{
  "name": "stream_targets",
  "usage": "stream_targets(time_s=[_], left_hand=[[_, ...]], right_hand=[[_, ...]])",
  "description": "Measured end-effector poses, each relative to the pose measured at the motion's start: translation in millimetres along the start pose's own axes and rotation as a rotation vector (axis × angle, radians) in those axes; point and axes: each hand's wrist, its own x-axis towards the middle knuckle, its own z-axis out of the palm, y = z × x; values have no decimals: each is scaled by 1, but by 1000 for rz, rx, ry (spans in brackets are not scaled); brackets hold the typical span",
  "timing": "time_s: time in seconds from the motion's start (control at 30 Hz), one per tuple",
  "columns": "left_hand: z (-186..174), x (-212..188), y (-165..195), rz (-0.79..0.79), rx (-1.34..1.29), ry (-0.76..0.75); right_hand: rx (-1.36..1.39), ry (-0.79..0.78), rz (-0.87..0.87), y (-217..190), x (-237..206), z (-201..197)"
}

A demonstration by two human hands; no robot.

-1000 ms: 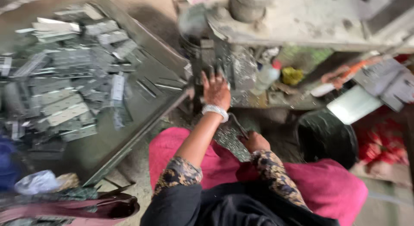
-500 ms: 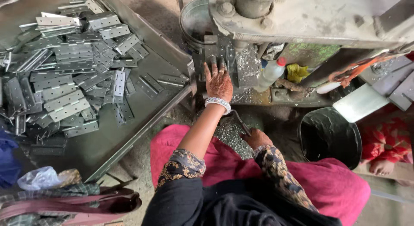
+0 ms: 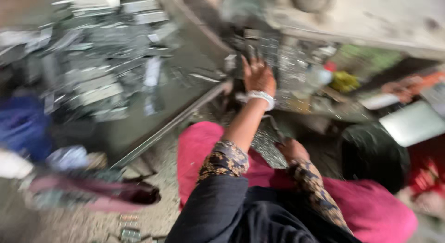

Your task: The person operates a manual punching machine to process metal hinge plates. They pick up each plate from a pile, position it under the press, and activate the machine to create holes, then place the finished piece into a collection bin.

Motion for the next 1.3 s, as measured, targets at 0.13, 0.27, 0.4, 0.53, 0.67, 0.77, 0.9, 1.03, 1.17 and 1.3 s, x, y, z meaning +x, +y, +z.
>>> stream_targets(time_s=[0.13, 0.27, 0.4, 0.53, 0.67, 0.77, 0.9, 1.03, 1.17, 1.3], left_hand=[[-17, -57, -52, 22, -303, 185], [-29, -95, -158, -290, -186, -167], [-37, -78, -278, -491, 118, 276], [-30, -43, -325, -303, 721, -50], [-10, -12, -316, -313, 754, -399], [3, 1, -313, -411, 932, -228], [8, -4, -322, -404, 709, -141], [16, -29, -314, -432, 391, -61], [25, -47, -272, -345, 123, -48], [29, -46, -227, -231, 17, 18]], right_hand=[[-97, 334, -38, -32, -34, -41], [96, 794, -448, -65, -62, -98], [41, 764, -394, -95, -59, -135], [18, 764, -376, -109, -58, -144], [-45, 736, -346, -111, -63, -146], [-62, 743, -344, -111, -63, -147], [-35, 624, -228, -114, -60, -149], [-121, 705, -283, -119, -61, -148], [-80, 617, -239, -119, -61, -149], [-93, 567, -194, -116, -62, -150]])
